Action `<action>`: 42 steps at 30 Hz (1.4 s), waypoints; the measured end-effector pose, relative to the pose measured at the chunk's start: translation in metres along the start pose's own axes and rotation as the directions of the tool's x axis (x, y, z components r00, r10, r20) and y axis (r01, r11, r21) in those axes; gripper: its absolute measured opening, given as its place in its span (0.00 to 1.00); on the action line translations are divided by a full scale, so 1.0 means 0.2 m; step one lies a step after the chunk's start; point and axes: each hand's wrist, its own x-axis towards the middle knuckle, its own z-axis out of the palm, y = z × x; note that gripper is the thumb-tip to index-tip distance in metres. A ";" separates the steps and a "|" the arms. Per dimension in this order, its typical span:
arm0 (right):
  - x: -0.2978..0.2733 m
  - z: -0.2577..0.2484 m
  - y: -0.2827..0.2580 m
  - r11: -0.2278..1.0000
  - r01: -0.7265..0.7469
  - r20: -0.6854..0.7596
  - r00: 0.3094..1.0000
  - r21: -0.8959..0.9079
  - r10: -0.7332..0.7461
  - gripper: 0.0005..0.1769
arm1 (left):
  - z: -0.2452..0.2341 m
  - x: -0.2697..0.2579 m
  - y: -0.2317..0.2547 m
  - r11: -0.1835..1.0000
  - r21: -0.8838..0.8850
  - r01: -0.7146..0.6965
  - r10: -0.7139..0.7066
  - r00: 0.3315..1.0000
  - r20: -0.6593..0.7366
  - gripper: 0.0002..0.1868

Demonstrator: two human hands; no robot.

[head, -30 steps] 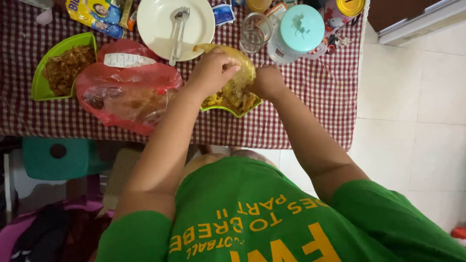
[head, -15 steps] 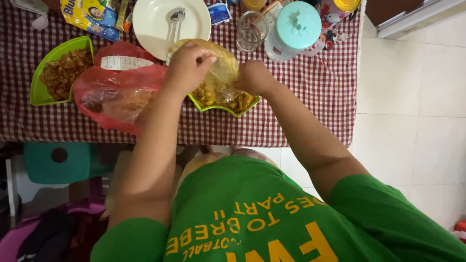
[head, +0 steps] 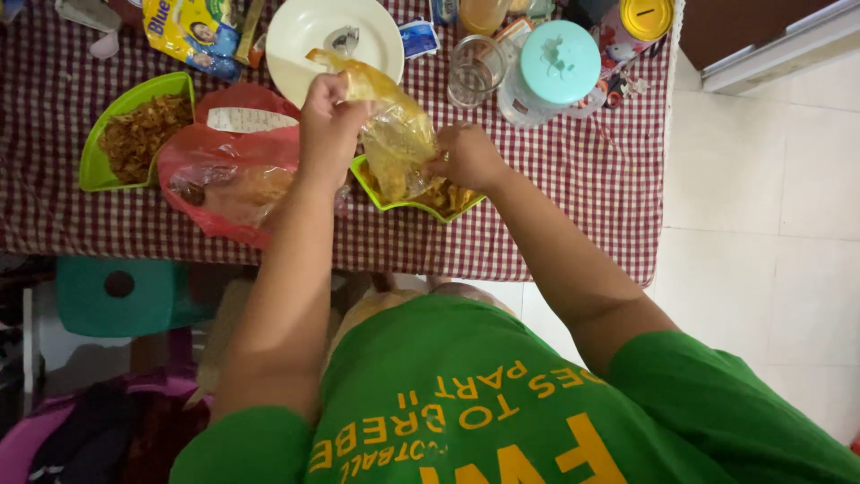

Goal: The person empties food from plastic bags into several small bowls and plates on a table, including pouring liquid and solids, and handles a clear container of food by hand.

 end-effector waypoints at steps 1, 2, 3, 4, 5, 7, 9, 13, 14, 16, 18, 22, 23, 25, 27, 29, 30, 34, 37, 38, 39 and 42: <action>-0.01 0.00 0.00 0.997 0.069 -0.058 0.996 0.035 -0.067 0.15 | 0.00 0.01 0.01 0.998 0.035 -0.047 0.047 0.999 -0.018 0.17; -0.02 0.00 0.00 0.988 0.140 -0.117 0.984 0.068 -0.131 0.12 | -0.01 0.02 0.01 0.993 0.072 -0.091 0.094 0.995 -0.035 0.21; -0.03 -0.02 -0.02 0.987 0.144 -0.117 0.984 0.068 -0.136 0.12 | -0.02 0.01 0.04 0.993 0.073 -0.094 0.097 0.995 -0.039 0.21; -0.03 -0.04 -0.03 0.976 0.177 -0.163 0.974 0.126 -0.155 0.11 | -0.03 0.00 0.07 0.993 0.081 -0.082 0.082 0.997 0.004 0.29; -0.04 -0.05 -0.04 0.960 0.211 -0.208 0.963 0.182 -0.172 0.11 | -0.04 0.00 0.10 0.993 0.090 -0.071 0.067 0.997 0.047 0.40; -0.05 -0.04 -0.04 0.970 0.141 -0.219 0.971 0.195 -0.097 0.09 | -0.04 -0.03 0.23 0.976 0.214 0.033 -0.050 0.996 0.076 0.39; -0.05 0.00 0.00 0.975 0.067 -0.225 0.974 0.211 -0.018 0.09 | -0.05 -0.06 0.33 0.933 0.335 0.135 -0.175 0.980 0.093 0.40; -0.02 0.02 0.06 0.771 0.103 -0.266 0.960 0.628 0.089 0.08 | -0.11 -0.06 0.26 0.759 0.592 0.273 -0.347 0.938 0.011 0.29; -0.01 0.00 0.05 0.649 0.206 -0.316 0.947 0.732 0.056 0.06 | -0.13 -0.05 0.18 0.723 0.626 0.292 -0.322 0.944 -0.069 0.26; 0.03 -0.04 0.01 0.643 0.184 -0.331 0.937 0.743 0.114 0.05 | -0.17 -0.08 0.17 0.743 0.622 0.249 -0.299 0.954 -0.026 0.20; 0.06 -0.10 -0.07 0.637 0.164 -0.346 0.922 0.754 0.172 0.07 | -0.18 -0.10 0.17 0.761 0.615 0.205 -0.273 0.962 0.017 0.15; 0.14 -0.08 -0.13 0.474 0.089 -0.254 0.921 0.876 0.296 0.04 | -0.14 -0.11 0.18 0.719 0.629 0.297 -0.390 0.921 0.012 0.23; 0.17 -0.03 -0.10 0.415 -0.014 -0.160 0.911 0.910 0.381 0.05 | -0.13 -0.10 0.17 0.717 0.633 0.292 -0.394 0.919 0.022 0.24; 0.21 -0.04 -0.14 0.410 -0.027 -0.141 0.917 0.912 0.373 0.06 | -0.15 -0.10 0.04 0.845 0.343 0.411 -0.429 0.903 -0.026 0.29; 0.24 -0.06 -0.18 0.407 -0.040 -0.122 0.923 0.913 0.364 0.07 | -0.18 -0.08 -0.06 0.880 0.011 0.474 -0.473 0.879 -0.059 0.36; 0.26 -0.09 -0.25 0.594 -0.043 -0.199 0.921 0.803 0.336 0.04 | -0.24 -0.05 -0.14 0.755 -0.280 0.593 -0.568 0.805 0.173 0.24; 0.24 -0.15 -0.31 0.596 -0.042 -0.196 0.924 0.802 0.329 0.04 | -0.24 -0.08 -0.12 0.756 -0.287 0.589 -0.566 0.807 0.167 0.24; 0.21 -0.28 -0.43 0.839 0.323 -0.493 0.867 0.437 -0.077 0.17 | -0.29 -0.18 -0.19 0.557 -0.545 0.627 -0.539 0.772 0.337 0.47; 0.23 -0.25 -0.37 0.849 0.485 -0.437 0.824 0.212 -0.362 0.15 | -0.25 -0.28 0.00 0.414 -0.699 0.583 -0.564 0.767 0.305 0.56; 0.24 -0.23 -0.36 0.833 0.514 -0.348 0.833 0.204 -0.429 0.11 | -0.24 -0.33 0.12 0.346 -0.768 0.538 -0.597 0.758 0.262 0.66; 0.24 -0.23 -0.37 0.820 0.532 -0.341 0.826 0.209 -0.449 0.11 | -0.29 -0.33 -0.01 0.350 -0.781 0.517 -0.593 0.768 0.243 0.66; 0.21 -0.25 -0.41 0.688 0.675 -0.231 0.737 0.265 -0.635 0.13 | -0.39 -0.33 -0.30 0.320 -0.796 0.515 -0.440 0.824 0.356 0.58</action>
